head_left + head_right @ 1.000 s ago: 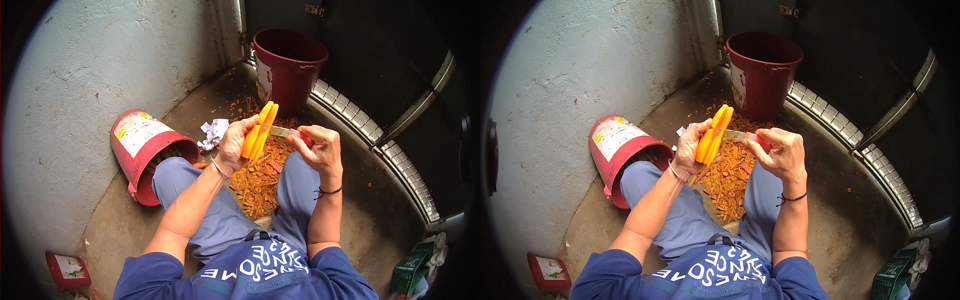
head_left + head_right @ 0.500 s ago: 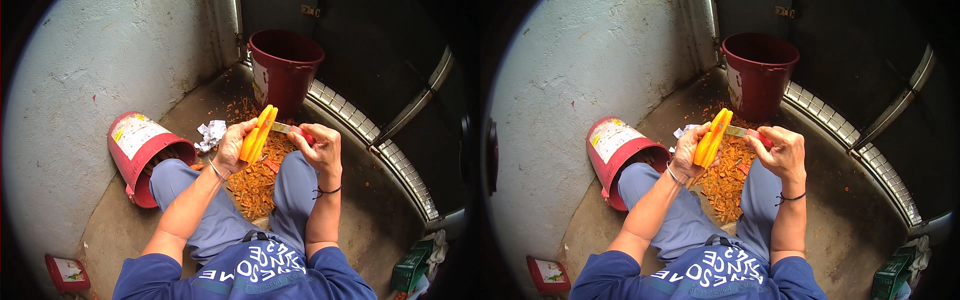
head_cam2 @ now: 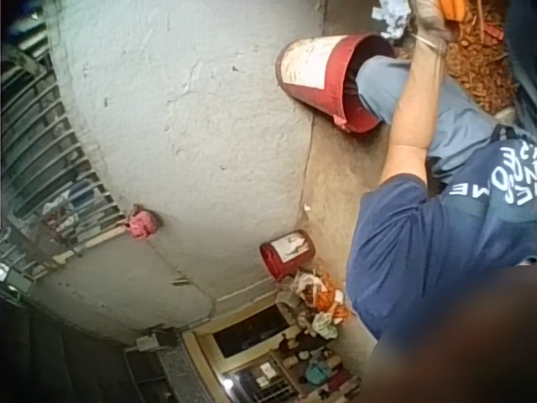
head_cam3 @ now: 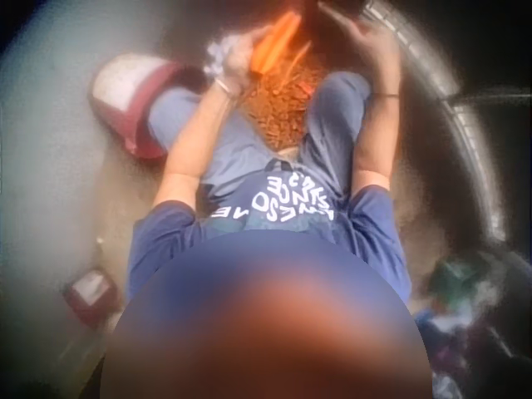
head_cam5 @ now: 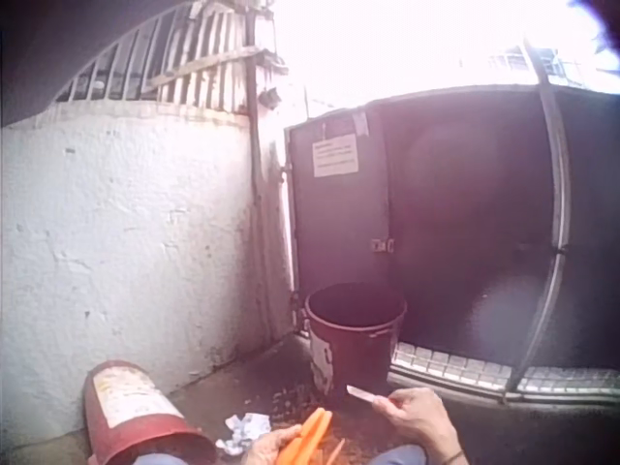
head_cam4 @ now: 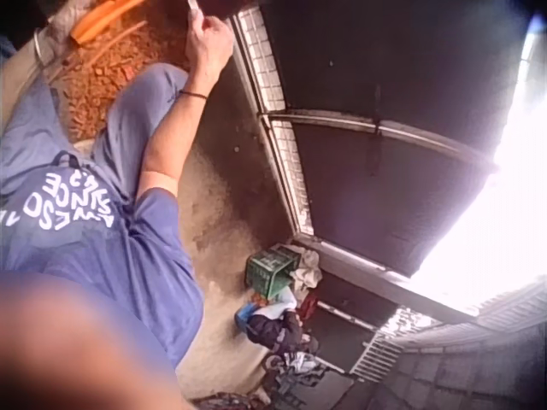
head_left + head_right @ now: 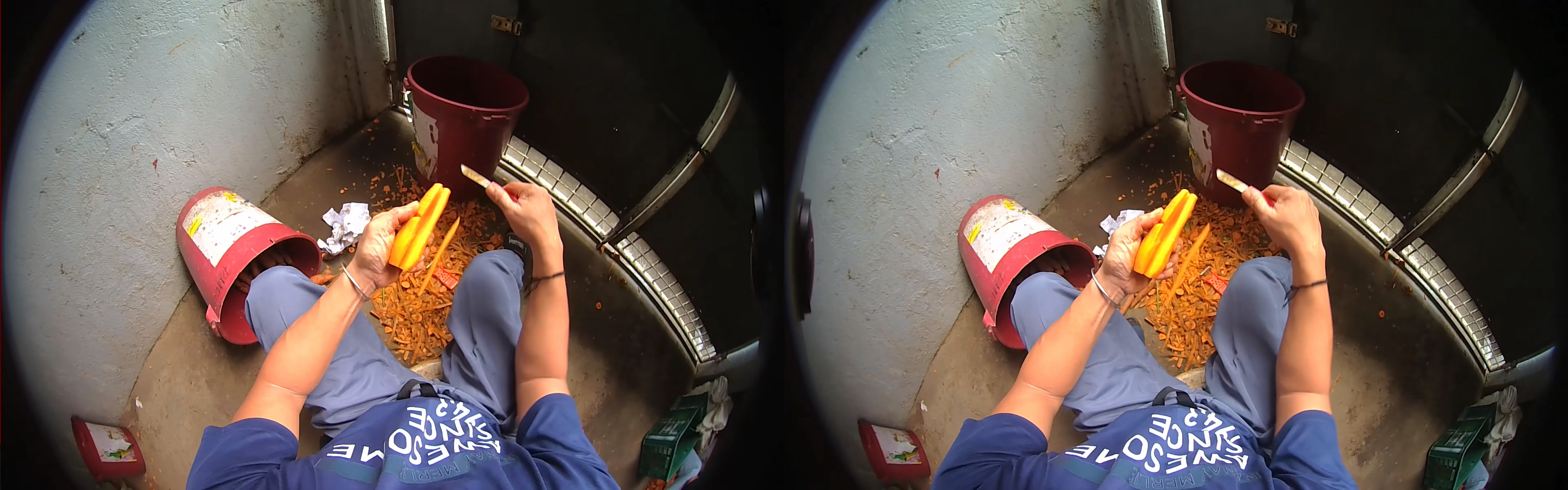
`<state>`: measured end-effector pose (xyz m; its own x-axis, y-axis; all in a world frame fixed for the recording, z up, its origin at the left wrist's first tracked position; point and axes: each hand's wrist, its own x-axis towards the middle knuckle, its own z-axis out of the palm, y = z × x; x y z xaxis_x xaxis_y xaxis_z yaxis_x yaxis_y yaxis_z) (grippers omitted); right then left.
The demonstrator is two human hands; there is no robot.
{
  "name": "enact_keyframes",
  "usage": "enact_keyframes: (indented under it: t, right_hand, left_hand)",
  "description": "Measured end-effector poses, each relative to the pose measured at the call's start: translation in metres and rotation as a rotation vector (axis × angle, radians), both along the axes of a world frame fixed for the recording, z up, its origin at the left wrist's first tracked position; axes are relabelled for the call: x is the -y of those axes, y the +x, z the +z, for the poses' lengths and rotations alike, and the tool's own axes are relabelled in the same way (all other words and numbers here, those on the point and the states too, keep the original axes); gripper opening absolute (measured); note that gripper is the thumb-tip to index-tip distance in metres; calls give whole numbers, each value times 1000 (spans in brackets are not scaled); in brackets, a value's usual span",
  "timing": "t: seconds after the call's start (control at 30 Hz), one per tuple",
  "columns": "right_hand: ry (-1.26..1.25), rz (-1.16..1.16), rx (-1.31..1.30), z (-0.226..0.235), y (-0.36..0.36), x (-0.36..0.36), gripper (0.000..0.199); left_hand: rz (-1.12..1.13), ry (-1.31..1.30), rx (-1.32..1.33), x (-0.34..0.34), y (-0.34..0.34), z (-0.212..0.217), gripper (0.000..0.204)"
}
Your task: The person is peeling sweet potatoes or carrots using a knife and a handheld peeler while sitting on the ground.
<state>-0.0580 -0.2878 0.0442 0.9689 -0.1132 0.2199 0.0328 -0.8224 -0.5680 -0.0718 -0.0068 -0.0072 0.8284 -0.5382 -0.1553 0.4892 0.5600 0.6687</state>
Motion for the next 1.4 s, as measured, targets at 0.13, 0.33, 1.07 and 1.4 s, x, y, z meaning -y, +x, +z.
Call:
enact_keyframes:
  t: [0.13,0.33,1.07,1.4]
  right_hand:
    - [64,7,7,8,54,10,62]
    - [304,275,195,-4,87,-13,49]
    - [-162,885,316,-43,74,-55,43]
    - [-149,866,360,-41,70,-55,41]
  left_hand:
    - [-30,-118,-164,-11,21,-21,51]
    - [32,-153,-233,-26,40,-43,51]
    - [264,-248,-359,12,79,-58,41]
    - [276,-295,-323,16,74,-52,39]
